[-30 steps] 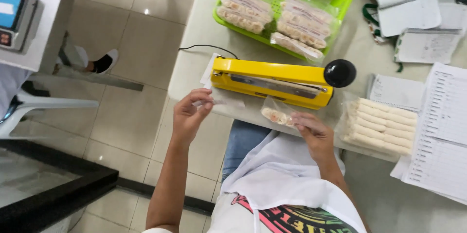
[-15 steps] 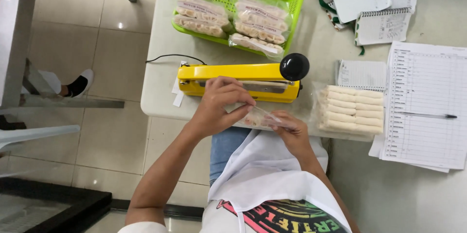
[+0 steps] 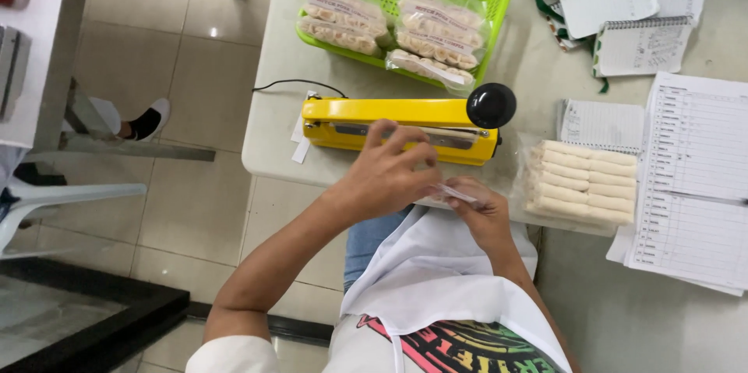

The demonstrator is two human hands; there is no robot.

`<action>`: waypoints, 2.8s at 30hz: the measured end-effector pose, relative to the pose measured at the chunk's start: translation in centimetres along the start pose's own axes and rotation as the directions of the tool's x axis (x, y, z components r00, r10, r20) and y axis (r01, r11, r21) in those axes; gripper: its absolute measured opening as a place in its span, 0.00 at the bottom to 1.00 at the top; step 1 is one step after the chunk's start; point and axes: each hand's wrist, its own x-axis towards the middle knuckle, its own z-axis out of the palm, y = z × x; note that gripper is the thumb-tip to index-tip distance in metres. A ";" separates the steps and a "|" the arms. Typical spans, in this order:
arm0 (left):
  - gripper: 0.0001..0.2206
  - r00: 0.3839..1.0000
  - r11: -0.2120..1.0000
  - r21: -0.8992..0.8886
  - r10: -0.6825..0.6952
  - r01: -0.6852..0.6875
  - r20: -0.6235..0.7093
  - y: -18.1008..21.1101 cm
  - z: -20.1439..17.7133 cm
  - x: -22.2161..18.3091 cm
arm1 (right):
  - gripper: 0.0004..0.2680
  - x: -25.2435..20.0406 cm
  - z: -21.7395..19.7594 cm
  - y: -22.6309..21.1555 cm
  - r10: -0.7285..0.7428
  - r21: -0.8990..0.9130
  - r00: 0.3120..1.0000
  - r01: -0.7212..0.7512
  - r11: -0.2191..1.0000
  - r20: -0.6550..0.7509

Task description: The person places small quantities of lumpia into plastic bags and seals them using a yellow heat-sealing machine. The person repeats this for several bags, placing sealed packages into a green plastic basket.

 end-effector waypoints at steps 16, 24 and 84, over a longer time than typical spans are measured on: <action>0.04 0.965 0.973 -0.219 0.118 -0.066 0.233 -1.8 -0.3 0.4 | 0.18 -0.1 0.8 1.3 -0.017 0.072 0.967 0.037 0.997 -0.256; 0.05 0.960 0.969 -0.246 0.090 -0.022 0.267 -1.7 -1.5 0.8 | 0.17 -0.3 0.6 2.2 -0.029 0.078 0.949 0.057 0.995 -0.315; 0.28 0.249 -0.439 -0.609 -0.637 0.661 0.729 -1.0 5.6 -6.5 | 0.16 15.0 -1.7 -0.2 0.163 -0.969 0.983 -0.121 0.214 -0.087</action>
